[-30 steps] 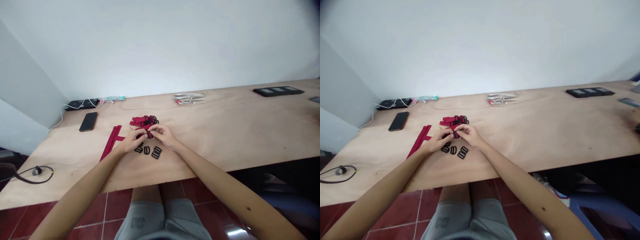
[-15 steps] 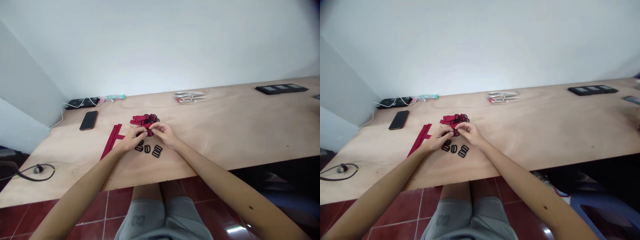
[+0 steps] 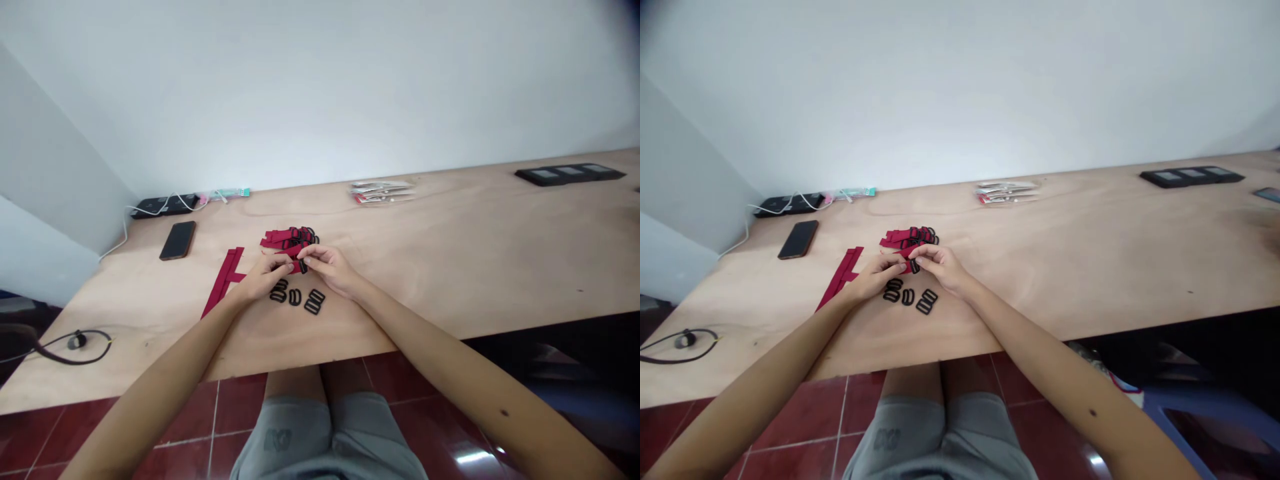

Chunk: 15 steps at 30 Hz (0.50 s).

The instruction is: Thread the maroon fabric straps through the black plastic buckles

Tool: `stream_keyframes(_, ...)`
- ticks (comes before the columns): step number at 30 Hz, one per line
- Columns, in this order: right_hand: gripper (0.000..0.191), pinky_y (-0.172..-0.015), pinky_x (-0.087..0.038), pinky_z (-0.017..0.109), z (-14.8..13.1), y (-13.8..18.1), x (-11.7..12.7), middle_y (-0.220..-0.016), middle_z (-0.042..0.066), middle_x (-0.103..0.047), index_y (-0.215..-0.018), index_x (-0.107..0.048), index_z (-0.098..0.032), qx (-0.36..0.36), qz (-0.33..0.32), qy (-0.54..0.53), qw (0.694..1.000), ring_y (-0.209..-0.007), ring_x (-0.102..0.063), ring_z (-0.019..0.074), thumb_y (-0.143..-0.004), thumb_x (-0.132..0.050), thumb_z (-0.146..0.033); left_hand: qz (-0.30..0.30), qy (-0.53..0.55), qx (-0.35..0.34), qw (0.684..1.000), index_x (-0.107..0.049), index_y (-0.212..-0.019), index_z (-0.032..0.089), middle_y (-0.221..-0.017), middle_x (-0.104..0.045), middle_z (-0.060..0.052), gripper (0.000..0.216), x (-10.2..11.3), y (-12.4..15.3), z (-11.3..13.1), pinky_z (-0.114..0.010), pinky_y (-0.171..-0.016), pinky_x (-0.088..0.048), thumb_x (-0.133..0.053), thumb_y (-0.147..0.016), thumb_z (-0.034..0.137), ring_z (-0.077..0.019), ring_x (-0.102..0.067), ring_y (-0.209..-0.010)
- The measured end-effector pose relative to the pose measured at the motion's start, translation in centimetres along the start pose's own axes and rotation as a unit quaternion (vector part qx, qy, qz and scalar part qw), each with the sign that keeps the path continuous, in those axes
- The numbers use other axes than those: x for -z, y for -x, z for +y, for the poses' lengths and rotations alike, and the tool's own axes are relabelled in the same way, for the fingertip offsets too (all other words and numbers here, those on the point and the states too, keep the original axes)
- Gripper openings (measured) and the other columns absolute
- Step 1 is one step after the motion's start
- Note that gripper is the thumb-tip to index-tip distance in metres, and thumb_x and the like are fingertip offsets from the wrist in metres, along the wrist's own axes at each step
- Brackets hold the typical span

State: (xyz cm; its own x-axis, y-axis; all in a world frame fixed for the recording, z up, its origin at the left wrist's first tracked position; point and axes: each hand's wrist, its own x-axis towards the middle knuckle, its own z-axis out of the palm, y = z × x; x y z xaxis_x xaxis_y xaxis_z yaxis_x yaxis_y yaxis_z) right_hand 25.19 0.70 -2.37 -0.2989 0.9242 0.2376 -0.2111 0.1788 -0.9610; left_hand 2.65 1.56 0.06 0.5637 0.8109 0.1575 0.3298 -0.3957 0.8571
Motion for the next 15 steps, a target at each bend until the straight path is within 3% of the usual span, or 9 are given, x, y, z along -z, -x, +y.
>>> stream_keyframes(10, 0.025, -0.072, -0.048, 0.03, -0.3, 0.0, -0.2, -0.091, 0.002, -0.071, -0.1, -0.077, -0.022, -0.004, -0.026, 0.028, 0.999, -0.075, -0.058, 0.016, -0.089, -0.08, -0.044, -0.018, -0.036, -0.017, 0.999, -0.062, -0.082, 0.017, -0.075, -0.056, -0.001, 0.036, -0.3, 0.3, 1.1, -0.03, -0.066, -0.04, -0.051, -0.104, 0.043, -0.0161, -0.049, -0.07)
stream_keyframes(15, 0.025, -0.07, -0.05, 0.03, -0.3, 0.0, -0.3, -0.093, 0.002, -0.071, -0.103, -0.076, -0.023, -0.001, -0.022, 0.03, 0.999, -0.073, -0.058, 0.0154, -0.091, -0.079, -0.045, 0.011, -0.036, -0.017, 0.999, -0.069, -0.092, 0.017, -0.085, -0.067, -0.004, 0.035, -0.4, 0.2, 1.1, -0.032, -0.075, -0.048, -0.052, -0.104, 0.046, -0.0197, -0.058, -0.08)
